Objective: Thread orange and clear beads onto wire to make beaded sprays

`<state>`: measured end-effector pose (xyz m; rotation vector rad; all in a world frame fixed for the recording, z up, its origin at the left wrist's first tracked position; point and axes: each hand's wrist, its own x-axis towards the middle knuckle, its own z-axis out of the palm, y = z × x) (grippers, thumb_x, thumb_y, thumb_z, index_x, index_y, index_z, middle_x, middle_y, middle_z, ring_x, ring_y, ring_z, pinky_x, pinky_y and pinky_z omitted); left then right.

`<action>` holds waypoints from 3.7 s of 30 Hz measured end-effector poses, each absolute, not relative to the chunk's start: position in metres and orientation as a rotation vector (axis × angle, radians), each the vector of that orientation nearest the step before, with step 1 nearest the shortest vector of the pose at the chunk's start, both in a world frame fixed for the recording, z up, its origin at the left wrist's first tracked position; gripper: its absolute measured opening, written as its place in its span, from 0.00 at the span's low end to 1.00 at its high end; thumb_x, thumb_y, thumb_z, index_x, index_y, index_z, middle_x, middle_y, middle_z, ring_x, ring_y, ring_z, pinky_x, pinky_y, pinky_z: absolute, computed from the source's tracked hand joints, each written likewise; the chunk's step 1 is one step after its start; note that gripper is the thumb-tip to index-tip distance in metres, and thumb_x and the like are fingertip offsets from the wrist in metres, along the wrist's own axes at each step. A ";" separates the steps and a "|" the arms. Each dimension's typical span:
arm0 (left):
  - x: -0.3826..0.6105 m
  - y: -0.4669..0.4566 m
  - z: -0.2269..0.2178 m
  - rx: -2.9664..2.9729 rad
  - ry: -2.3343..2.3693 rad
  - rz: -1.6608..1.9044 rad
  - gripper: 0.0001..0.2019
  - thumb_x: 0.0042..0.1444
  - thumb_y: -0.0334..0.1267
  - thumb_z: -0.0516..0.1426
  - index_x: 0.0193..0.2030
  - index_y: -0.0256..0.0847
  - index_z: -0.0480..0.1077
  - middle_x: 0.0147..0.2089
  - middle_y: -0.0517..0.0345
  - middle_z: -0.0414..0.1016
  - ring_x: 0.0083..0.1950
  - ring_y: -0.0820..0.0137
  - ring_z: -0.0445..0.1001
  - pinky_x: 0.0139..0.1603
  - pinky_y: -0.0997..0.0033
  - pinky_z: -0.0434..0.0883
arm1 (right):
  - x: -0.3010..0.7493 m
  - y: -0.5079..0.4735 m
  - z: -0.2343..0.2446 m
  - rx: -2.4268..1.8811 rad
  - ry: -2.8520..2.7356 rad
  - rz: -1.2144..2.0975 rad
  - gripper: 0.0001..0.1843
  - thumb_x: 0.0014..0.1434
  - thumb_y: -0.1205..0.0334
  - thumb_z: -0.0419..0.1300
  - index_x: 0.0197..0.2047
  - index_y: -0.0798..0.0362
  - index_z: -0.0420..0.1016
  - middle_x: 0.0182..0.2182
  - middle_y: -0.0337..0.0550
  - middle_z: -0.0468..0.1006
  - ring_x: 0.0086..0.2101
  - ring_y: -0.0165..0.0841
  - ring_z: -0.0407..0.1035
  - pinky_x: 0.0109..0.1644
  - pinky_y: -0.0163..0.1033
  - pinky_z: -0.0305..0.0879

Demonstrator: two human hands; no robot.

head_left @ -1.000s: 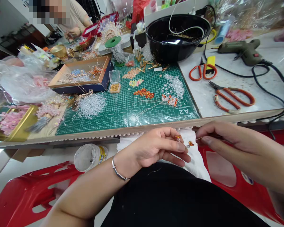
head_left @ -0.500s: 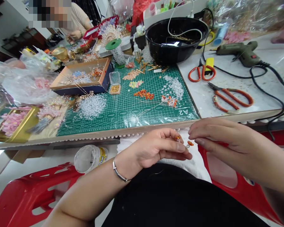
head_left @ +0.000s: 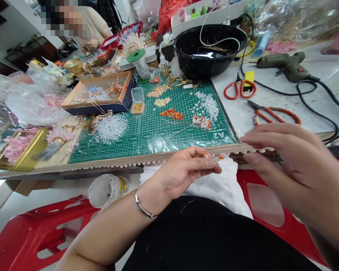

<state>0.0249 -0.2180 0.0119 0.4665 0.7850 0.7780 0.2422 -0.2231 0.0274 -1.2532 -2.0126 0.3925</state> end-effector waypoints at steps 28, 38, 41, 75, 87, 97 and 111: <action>0.026 -0.224 0.026 0.476 0.885 0.981 0.12 0.50 0.31 0.70 0.34 0.39 0.71 0.34 0.60 0.80 0.39 0.73 0.78 0.50 0.68 0.73 | 0.236 -0.229 -0.002 -1.184 -2.123 1.520 0.12 0.64 0.53 0.61 0.32 0.49 0.76 0.26 0.36 0.75 0.28 0.31 0.70 0.31 0.34 0.68; 0.027 -0.224 0.030 0.688 0.968 0.831 0.14 0.47 0.35 0.71 0.35 0.38 0.70 0.30 0.61 0.76 0.32 0.74 0.78 0.27 0.77 0.59 | 0.243 -0.207 0.025 -1.310 -1.847 1.277 0.15 0.64 0.43 0.63 0.43 0.45 0.81 0.34 0.39 0.83 0.33 0.35 0.78 0.37 0.39 0.75; 0.026 -0.223 0.029 0.713 0.984 0.753 0.16 0.47 0.37 0.72 0.35 0.38 0.69 0.30 0.61 0.77 0.31 0.74 0.78 0.25 0.78 0.58 | 0.242 -0.207 0.031 -1.290 -2.009 1.046 0.13 0.65 0.45 0.61 0.39 0.43 0.82 0.32 0.38 0.82 0.31 0.34 0.75 0.34 0.38 0.70; 0.022 -0.219 0.019 0.627 0.911 0.757 0.17 0.43 0.34 0.74 0.35 0.36 0.72 0.32 0.59 0.79 0.31 0.74 0.78 0.31 0.76 0.70 | 0.249 -0.205 0.033 -1.132 -2.294 0.589 0.12 0.70 0.53 0.56 0.51 0.47 0.74 0.37 0.43 0.80 0.35 0.37 0.75 0.36 0.40 0.68; 0.022 -0.218 0.018 0.634 0.953 0.939 0.14 0.48 0.32 0.72 0.36 0.36 0.72 0.33 0.58 0.81 0.32 0.75 0.78 0.34 0.76 0.72 | 0.218 -0.247 -0.008 -1.205 -2.298 0.839 0.14 0.69 0.63 0.51 0.51 0.47 0.76 0.41 0.44 0.87 0.37 0.37 0.82 0.38 0.39 0.75; 0.027 -0.218 0.027 0.698 0.945 1.089 0.14 0.46 0.33 0.73 0.33 0.36 0.72 0.31 0.59 0.80 0.31 0.76 0.77 0.33 0.77 0.71 | 0.207 -0.250 -0.014 -0.899 -2.681 0.440 0.14 0.59 0.75 0.52 0.33 0.51 0.76 0.21 0.39 0.75 0.19 0.33 0.68 0.25 0.39 0.51; 0.012 -0.212 0.043 1.013 1.063 0.853 0.08 0.54 0.30 0.66 0.37 0.39 0.70 0.34 0.58 0.78 0.38 0.70 0.80 0.33 0.74 0.72 | 0.260 -0.242 0.003 -1.069 -2.540 0.874 0.15 0.69 0.61 0.55 0.55 0.43 0.77 0.47 0.44 0.84 0.43 0.41 0.80 0.45 0.44 0.73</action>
